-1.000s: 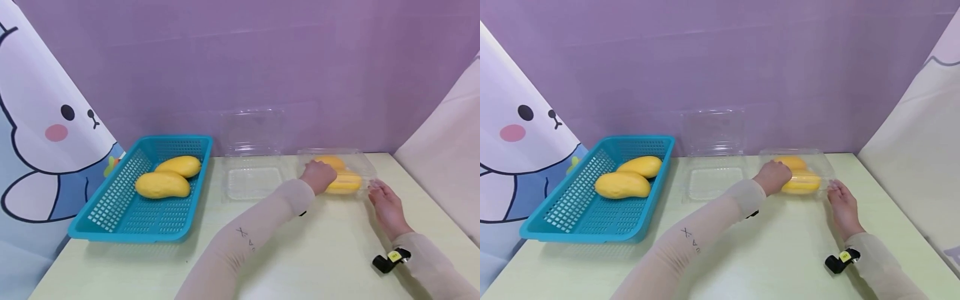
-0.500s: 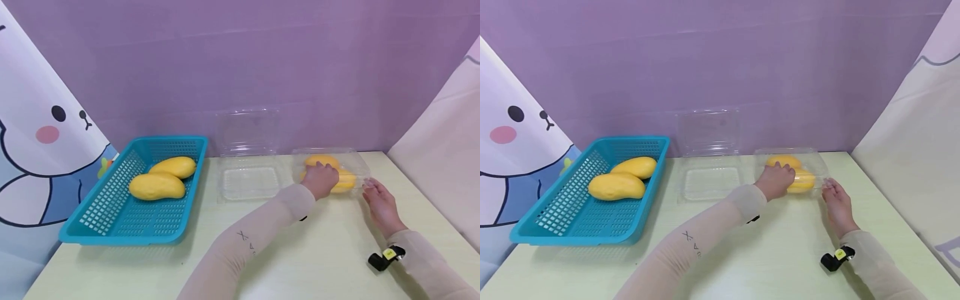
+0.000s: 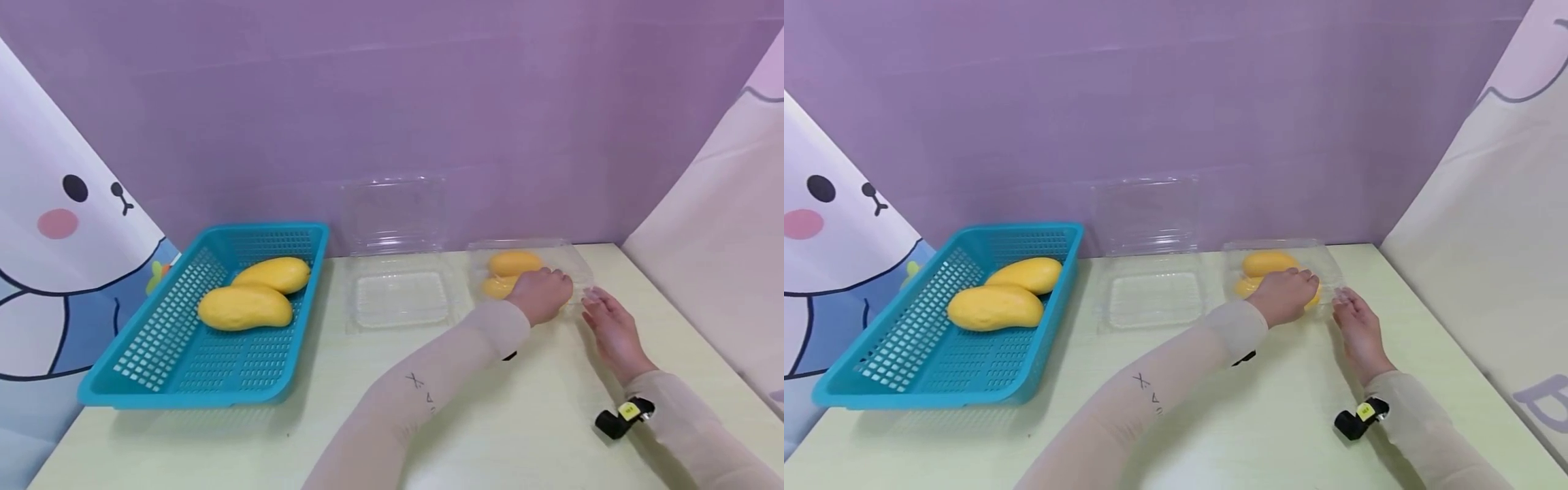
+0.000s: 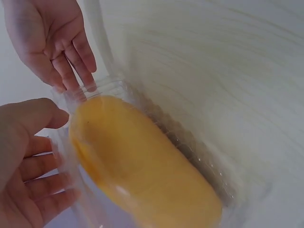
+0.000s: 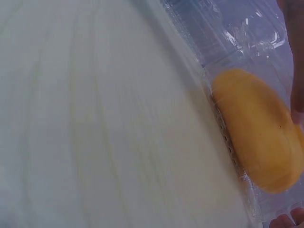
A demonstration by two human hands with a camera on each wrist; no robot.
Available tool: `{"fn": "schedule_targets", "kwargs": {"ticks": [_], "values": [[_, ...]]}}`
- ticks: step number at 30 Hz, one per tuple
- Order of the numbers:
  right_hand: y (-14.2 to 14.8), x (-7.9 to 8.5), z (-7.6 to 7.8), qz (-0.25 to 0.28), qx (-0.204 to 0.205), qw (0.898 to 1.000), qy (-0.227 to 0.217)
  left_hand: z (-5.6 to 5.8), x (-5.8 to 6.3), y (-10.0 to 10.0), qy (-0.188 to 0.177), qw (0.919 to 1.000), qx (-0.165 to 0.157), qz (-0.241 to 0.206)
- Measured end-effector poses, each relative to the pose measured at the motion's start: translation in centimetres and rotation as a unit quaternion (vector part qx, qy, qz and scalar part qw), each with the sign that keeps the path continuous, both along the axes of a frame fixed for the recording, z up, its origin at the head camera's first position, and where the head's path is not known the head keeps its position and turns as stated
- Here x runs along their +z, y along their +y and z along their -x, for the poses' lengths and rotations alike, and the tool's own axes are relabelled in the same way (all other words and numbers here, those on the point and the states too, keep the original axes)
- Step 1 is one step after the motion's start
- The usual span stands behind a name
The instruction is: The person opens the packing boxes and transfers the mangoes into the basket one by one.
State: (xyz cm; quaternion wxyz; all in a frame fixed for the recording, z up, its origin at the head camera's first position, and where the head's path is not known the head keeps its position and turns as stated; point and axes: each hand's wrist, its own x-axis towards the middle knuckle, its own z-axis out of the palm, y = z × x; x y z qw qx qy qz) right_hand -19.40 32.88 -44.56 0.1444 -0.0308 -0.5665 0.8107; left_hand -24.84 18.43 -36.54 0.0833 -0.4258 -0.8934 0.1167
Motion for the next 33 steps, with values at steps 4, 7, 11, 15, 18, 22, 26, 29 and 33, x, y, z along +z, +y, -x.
{"fn": "schedule_targets", "kwargs": {"ticks": [4, 7, 11, 15, 18, 22, 26, 29, 33], "values": [[-0.3, 0.0, 0.1, -0.017, -0.007, 1.000, -0.010, 0.3, -0.4, 0.8, 0.006, 1.0000, 0.001, -0.001], [-0.3, 0.1, 0.2, -0.033, -0.013, 0.999, -0.021, 0.4, -0.5, 1.4, 0.002, 1.0000, 0.009, 0.001], [-0.4, 0.3, 0.0, -0.048, -0.026, 0.998, -0.042, 0.4, -0.6, 2.3, 0.008, 0.9999, 0.010, -0.002], [-0.4, 0.4, -0.2, -0.058, -0.029, 0.996, -0.064, 0.3, -0.9, 3.0, 0.024, 0.9997, 0.000, 0.006], [-0.5, 0.5, -0.4, -0.064, -0.029, 0.995, -0.068, 0.2, -1.1, 3.5, 0.043, 0.9989, -0.008, 0.017], [-0.5, 0.5, -0.5, -0.063, -0.029, 0.997, -0.047, 0.1, -1.2, 3.9, 0.075, 0.9963, -0.026, 0.034], [-0.7, 0.4, -0.4, -0.056, -0.027, 0.998, -0.016, -0.1, -1.1, 4.1, 0.088, 0.9948, -0.034, 0.039], [-0.7, 0.3, -0.3, -0.057, -0.029, 0.998, -0.006, -0.3, -1.0, 4.3, 0.085, 0.9955, -0.028, 0.029], [-0.8, 0.2, -0.3, -0.054, -0.037, 0.998, -0.003, -0.4, -1.0, 4.6, 0.074, 0.9970, -0.017, 0.012]]}}
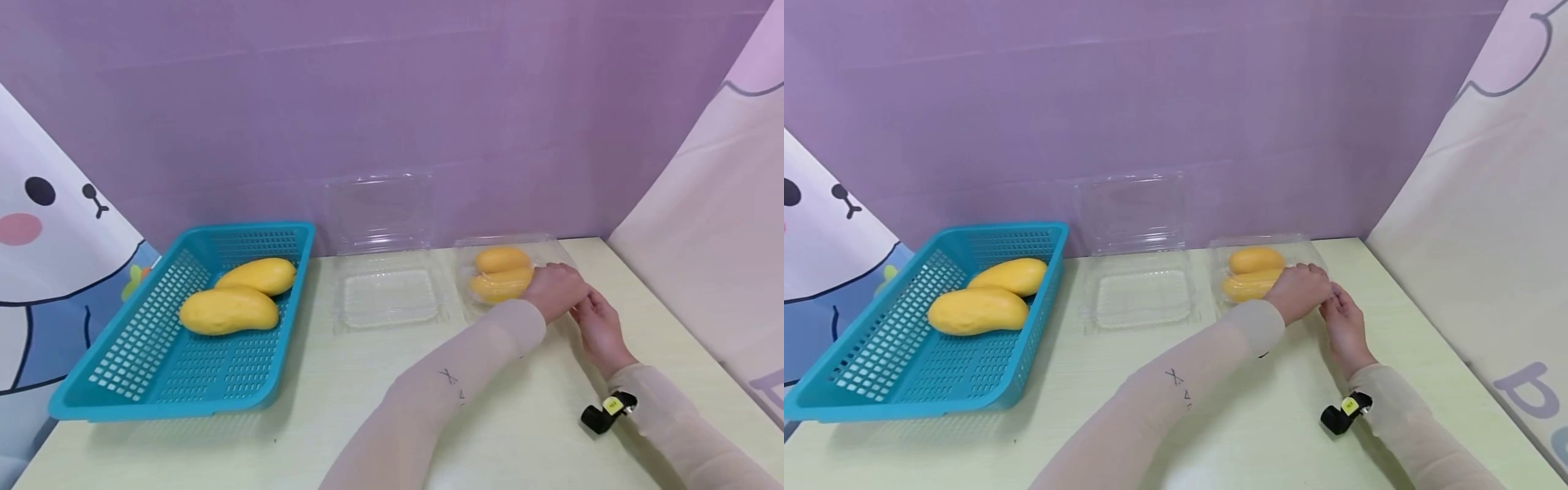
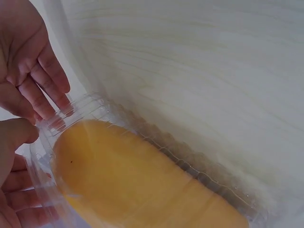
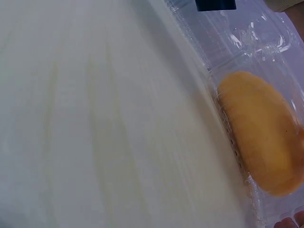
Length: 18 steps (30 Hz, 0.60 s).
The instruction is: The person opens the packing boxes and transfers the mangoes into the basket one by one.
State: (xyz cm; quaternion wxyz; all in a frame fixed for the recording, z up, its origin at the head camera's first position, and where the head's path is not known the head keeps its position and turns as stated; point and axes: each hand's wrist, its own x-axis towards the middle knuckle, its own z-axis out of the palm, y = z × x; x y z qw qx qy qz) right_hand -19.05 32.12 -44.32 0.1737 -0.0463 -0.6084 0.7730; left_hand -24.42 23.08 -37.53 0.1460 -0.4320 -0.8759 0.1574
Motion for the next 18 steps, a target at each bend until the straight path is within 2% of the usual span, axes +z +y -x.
{"fn": "schedule_targets", "kwargs": {"ticks": [7, 13, 18], "values": [[-0.13, 0.02, 0.00, 0.001, -0.006, 1.000, -0.017, 0.28, -0.38, 0.41, 0.004, 1.0000, 0.003, -0.002], [-0.20, 0.06, 0.03, 0.008, -0.019, 0.999, -0.030, 0.59, -0.43, 0.62, -0.033, 0.9993, -0.012, -0.010], [-0.34, 0.15, 0.15, 0.012, -0.012, 1.000, -0.024, 0.77, -0.16, 0.66, -0.046, 0.9988, -0.010, 0.011]]}}
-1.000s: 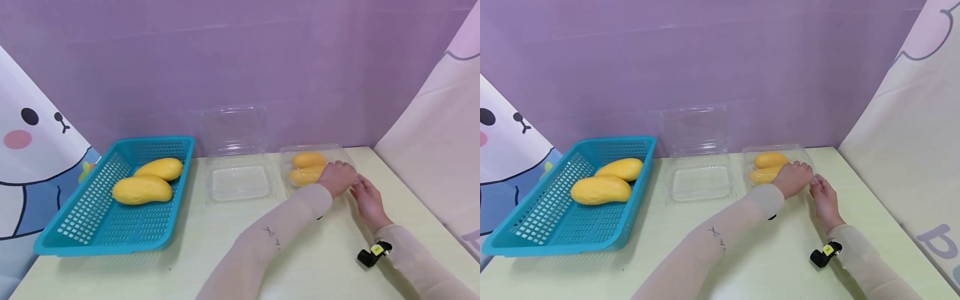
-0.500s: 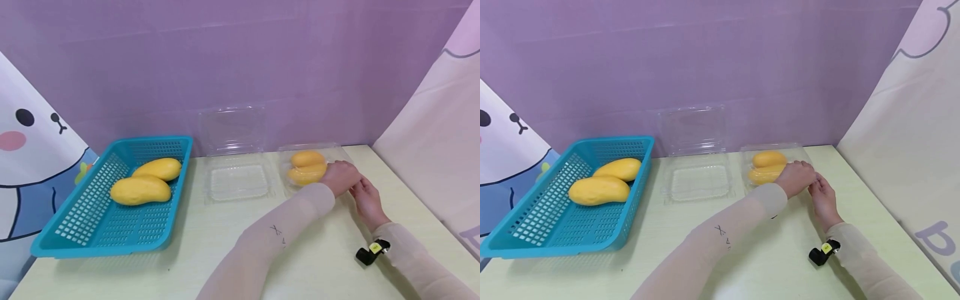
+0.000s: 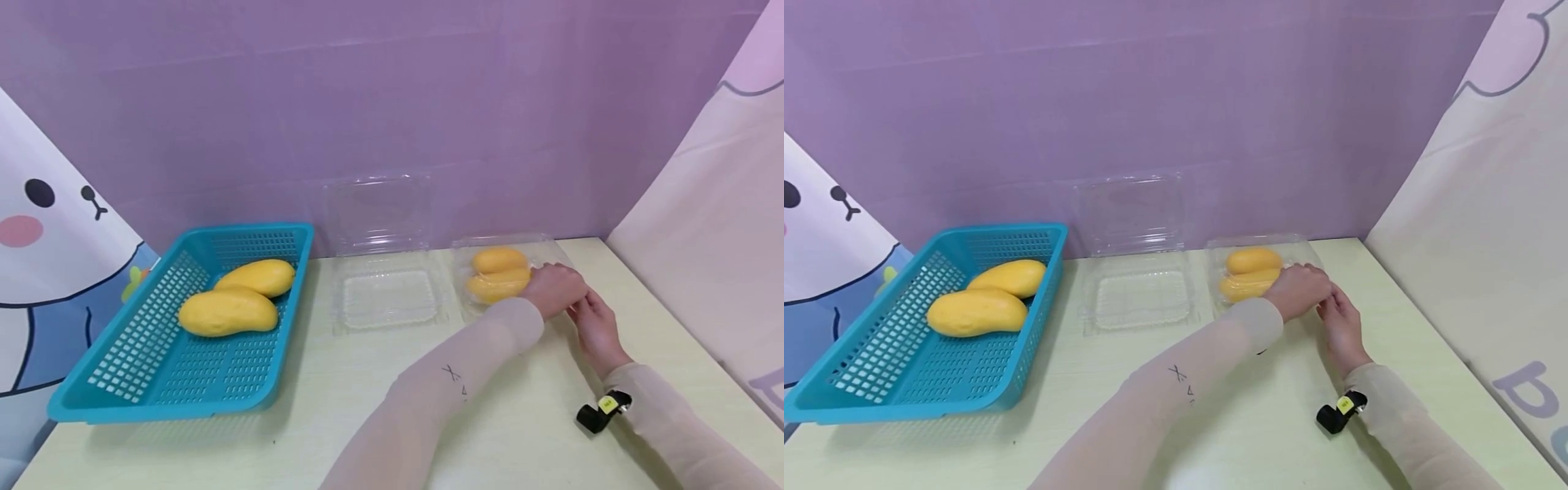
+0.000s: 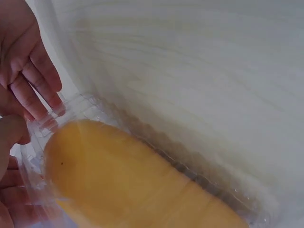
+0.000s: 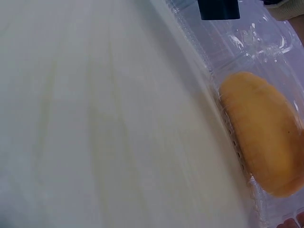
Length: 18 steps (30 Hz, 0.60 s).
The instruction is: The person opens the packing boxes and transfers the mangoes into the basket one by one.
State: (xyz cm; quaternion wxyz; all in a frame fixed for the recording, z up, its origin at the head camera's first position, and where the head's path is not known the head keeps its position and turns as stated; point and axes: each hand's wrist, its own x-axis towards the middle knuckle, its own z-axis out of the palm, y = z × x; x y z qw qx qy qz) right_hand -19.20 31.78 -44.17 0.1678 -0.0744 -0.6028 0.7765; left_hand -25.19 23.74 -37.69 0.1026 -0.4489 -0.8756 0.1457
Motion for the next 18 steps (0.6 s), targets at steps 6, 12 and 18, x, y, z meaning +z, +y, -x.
{"fn": "schedule_targets", "kwargs": {"ticks": [6, 12, 18], "values": [[-0.28, 0.03, 0.01, -0.017, -0.015, 0.999, -0.034, -0.01, 0.14, -0.07, 0.017, 0.9991, -0.014, 0.037], [-0.52, -0.01, -0.15, -0.013, -0.026, 0.999, -0.018, 0.11, 0.08, -0.11, 0.017, 0.9981, -0.034, 0.047], [-0.72, 0.20, -0.21, -0.015, -0.028, 0.999, -0.007, 0.26, 0.24, -0.07, 0.028, 0.9974, -0.044, 0.051]]}}
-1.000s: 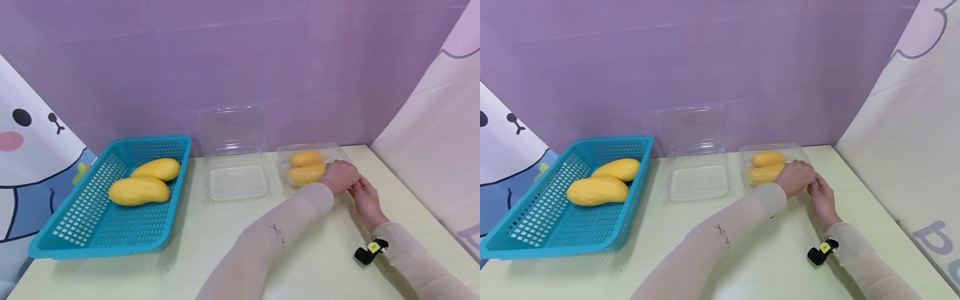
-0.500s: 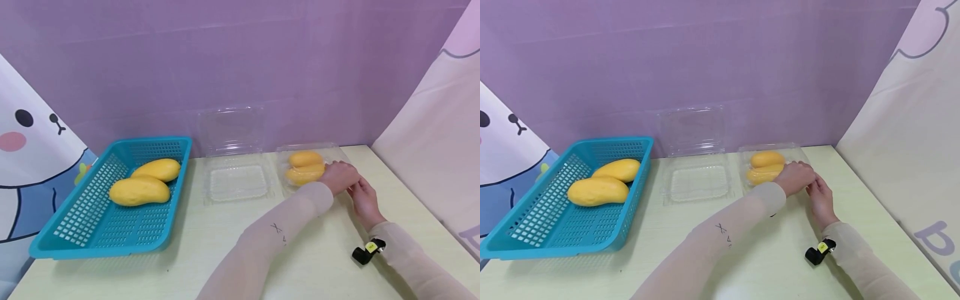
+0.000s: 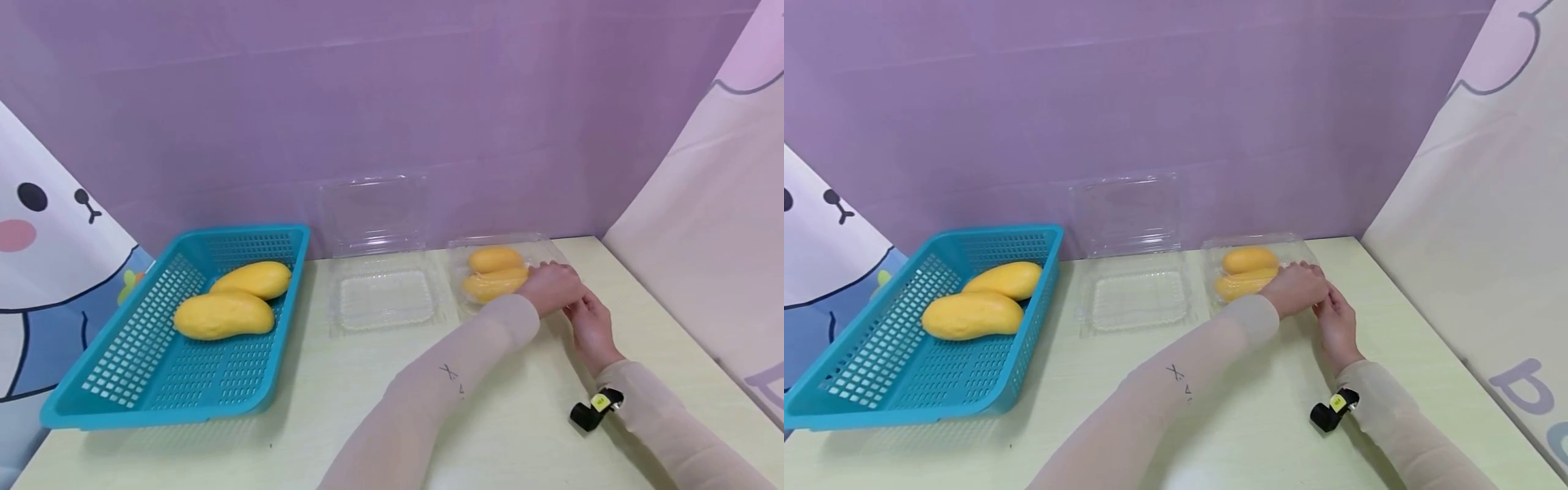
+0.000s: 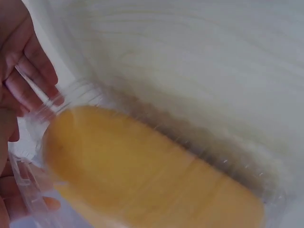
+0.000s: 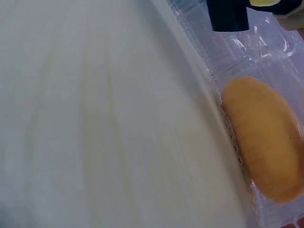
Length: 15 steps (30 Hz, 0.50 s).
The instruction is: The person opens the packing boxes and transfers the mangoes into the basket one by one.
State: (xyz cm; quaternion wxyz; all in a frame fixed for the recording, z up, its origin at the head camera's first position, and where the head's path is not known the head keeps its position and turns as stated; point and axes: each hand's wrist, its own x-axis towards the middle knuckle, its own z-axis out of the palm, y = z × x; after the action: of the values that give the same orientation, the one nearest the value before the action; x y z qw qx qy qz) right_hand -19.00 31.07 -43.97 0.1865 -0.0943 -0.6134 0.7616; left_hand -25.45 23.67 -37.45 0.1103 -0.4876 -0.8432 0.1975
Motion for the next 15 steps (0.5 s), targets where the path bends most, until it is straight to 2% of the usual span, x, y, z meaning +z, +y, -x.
{"fn": "schedule_targets", "kwargs": {"ticks": [3, 10, 15], "values": [[-0.1, 0.0, 0.1, 0.001, 0.001, 1.000, 0.004, 0.1, 0.3, -0.1, -0.002, 1.0000, -0.002, -0.001], [0.2, 0.2, 0.2, -0.033, 0.007, 0.998, -0.054, 0.5, 0.5, -0.8, 0.018, 0.9997, -0.014, 0.008], [0.3, 0.1, 0.3, -0.046, 0.002, 0.997, -0.064, 0.6, 1.1, -1.2, 0.008, 0.9999, -0.009, 0.012]]}}
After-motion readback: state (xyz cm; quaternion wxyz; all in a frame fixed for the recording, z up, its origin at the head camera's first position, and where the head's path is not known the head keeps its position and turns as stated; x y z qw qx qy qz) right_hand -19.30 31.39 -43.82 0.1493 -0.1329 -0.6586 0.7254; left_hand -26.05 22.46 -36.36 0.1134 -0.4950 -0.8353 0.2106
